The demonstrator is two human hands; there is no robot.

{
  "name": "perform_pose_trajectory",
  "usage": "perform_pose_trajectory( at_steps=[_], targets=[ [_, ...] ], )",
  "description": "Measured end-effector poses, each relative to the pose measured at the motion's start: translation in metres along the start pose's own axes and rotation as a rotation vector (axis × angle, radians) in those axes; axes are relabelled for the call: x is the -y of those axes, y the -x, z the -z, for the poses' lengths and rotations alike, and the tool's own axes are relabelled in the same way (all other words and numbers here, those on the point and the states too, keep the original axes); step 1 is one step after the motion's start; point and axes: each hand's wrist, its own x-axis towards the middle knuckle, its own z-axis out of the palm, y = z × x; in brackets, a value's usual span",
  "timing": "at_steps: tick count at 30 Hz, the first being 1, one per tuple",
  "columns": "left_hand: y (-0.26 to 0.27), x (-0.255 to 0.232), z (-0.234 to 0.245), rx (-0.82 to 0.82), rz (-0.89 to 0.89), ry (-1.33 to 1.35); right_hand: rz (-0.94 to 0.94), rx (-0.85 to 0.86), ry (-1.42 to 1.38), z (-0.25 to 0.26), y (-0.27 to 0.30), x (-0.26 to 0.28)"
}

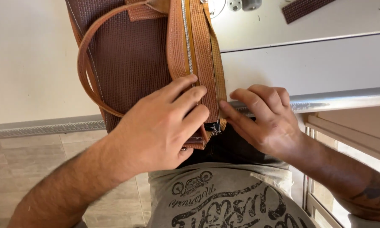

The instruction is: Sewing a zipper onto a leather bag using an industrial sewing machine.

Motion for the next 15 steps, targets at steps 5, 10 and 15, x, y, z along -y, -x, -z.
perform_pose_trajectory(
  at_steps=[5,10,15],
  targets=[
    [-0.002,0.001,0.01,-0.062,-0.036,0.038,0.019,0.037,0.024,0.001,0.001,-0.001],
    [-0.009,0.0,0.01,0.103,0.056,0.043,0.013,0.056,0.026,0.003,-0.001,0.001],
    [-0.012,0.001,0.006,0.097,0.042,0.003,0.065,0.036,-0.183,-0.003,-0.002,-0.017]
  ],
)
